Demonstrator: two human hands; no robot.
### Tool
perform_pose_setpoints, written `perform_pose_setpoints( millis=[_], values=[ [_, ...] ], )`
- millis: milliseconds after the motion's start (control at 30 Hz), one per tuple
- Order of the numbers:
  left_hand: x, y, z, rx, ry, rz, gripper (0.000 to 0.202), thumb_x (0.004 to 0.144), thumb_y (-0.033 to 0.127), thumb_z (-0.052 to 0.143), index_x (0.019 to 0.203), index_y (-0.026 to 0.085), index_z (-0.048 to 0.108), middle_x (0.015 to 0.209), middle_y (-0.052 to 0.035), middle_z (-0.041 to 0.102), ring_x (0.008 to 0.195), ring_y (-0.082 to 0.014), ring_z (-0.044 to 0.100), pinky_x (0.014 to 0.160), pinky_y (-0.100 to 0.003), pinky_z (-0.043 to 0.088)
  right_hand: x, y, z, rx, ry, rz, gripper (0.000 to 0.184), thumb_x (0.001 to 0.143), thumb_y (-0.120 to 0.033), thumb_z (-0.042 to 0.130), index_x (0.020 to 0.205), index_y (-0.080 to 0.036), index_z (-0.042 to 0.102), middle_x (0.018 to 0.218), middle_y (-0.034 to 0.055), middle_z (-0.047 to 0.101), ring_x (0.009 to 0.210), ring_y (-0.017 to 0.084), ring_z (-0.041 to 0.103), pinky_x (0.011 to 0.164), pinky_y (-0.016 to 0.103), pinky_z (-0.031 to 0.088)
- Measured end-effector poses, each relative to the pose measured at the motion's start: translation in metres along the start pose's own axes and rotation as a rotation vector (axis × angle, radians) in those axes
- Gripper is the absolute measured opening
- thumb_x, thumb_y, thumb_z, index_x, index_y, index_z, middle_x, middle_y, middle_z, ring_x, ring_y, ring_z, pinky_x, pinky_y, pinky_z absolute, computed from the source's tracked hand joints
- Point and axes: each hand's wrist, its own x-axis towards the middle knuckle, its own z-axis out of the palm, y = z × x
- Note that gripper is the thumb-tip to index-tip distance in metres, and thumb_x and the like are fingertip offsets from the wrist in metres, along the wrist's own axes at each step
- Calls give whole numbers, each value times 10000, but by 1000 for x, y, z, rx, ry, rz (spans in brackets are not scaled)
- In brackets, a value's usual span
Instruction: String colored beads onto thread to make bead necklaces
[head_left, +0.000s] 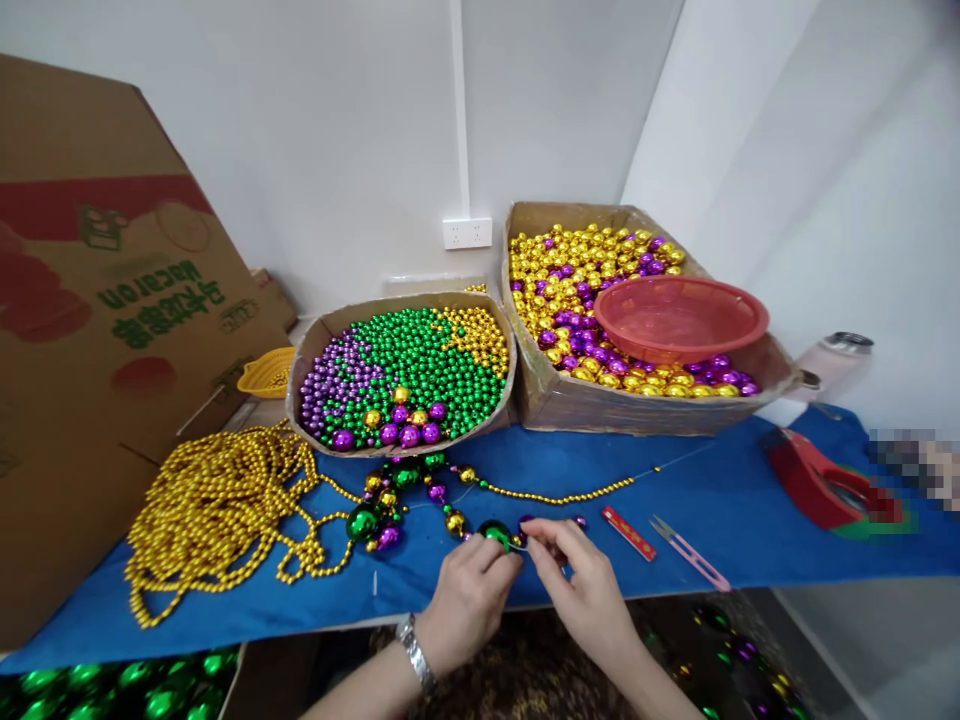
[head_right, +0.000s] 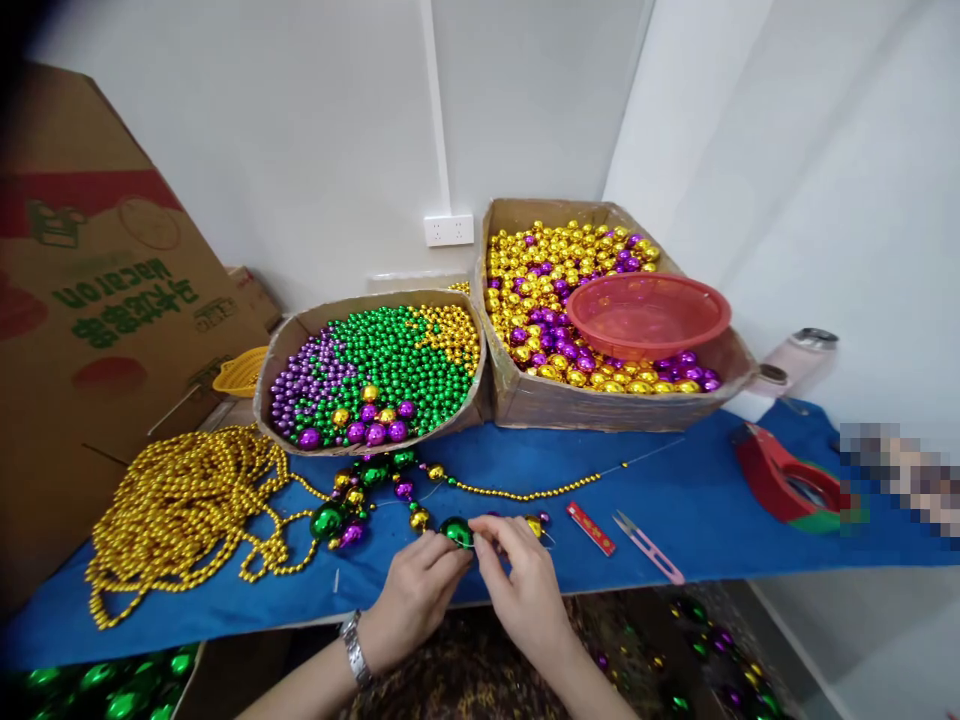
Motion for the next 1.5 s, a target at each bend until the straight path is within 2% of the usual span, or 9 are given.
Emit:
perform_pose_setpoints(
  millis=[167, 300, 400, 667, 867, 1000, 1100, 1367, 1500],
  values=[
    [4, -6, 0, 93, -80, -2, 195, 875, 109, 450, 965, 205, 593, 776, -40, 569, 697, -168, 502, 620, -276, 395, 0, 12, -26, 182, 11, 183, 253, 915, -356, 466, 1029, -178, 605, 829, 40, 670, 717, 149, 645, 613, 223, 526],
    [13, -5, -5, 63, -150, 26, 192, 889, 131, 437, 978, 209, 589, 807, -43, 562, 735, -168, 501, 631, -266, 391, -11, 22, -39, -140, -37, -66, 240, 929, -295, 441, 1085, -203, 599, 968, 60, 669, 847, 172, 647, 735, 268, 524],
    [19, 0, -6, 91, -223, 120, 199, 868, 99, 444, 954, 204, 590, 811, -43, 560, 745, -182, 488, 617, -278, 373, -26, 30, -31, -372, -34, -242, 222, 940, -253, 416, 1004, -206, 624, 816, 49, 652, 741, 159, 640, 691, 255, 515],
    [84, 0, -17, -276, -270, 166, 225, 913, 293, 439, 914, 193, 640, 808, -51, 627, 774, -167, 559, 709, -257, 418, -56, 57, -39, -437, -162, -207, 279, 948, -193, 333, 959, -201, 611, 773, 36, 576, 684, 133, 586, 631, 225, 488],
    [155, 1, 43, -260, -528, 32, 109, 791, 251, 597, 839, 209, 685, 881, -92, 685, 848, -243, 636, 763, -324, 463, -58, 52, -51, -397, -349, -205, 312, 918, -122, 313, 1028, -214, 589, 836, 55, 602, 788, 164, 587, 673, 253, 490],
    [169, 15, 92, -224, -583, -55, 125, 610, 140, 728, 549, 169, 622, 738, -139, 683, 838, -319, 644, 778, -424, 468, -59, 52, -45, -445, -320, -221, 305, 904, -118, 317, 1002, -205, 592, 798, 55, 593, 745, 171, 581, 643, 258, 491],
    [169, 18, 105, -277, -564, -107, 216, 568, 62, 716, 450, 151, 559, 705, -170, 670, 861, -357, 635, 809, -486, 445, -59, 54, -44, -440, -269, -248, 289, 907, -129, 334, 1002, -217, 591, 788, 46, 595, 741, 166, 590, 647, 249, 496],
    [146, -22, 54, -603, -333, -229, 180, 804, 242, 561, 922, 160, 669, 868, -97, 682, 856, -231, 648, 809, -371, 492, -54, 52, -60, -349, -93, -229, 216, 927, -183, 381, 1010, -216, 577, 791, 44, 621, 708, 165, 618, 621, 245, 502],
    [114, -37, 19, -1230, -94, -569, 267, 843, 342, 554, 987, 122, 607, 933, -114, 675, 815, -194, 671, 741, -319, 525, -51, 50, -59, -239, 71, -176, 165, 922, -211, 432, 1032, -217, 555, 817, 43, 630, 722, 149, 634, 650, 219, 510]
  ],
)
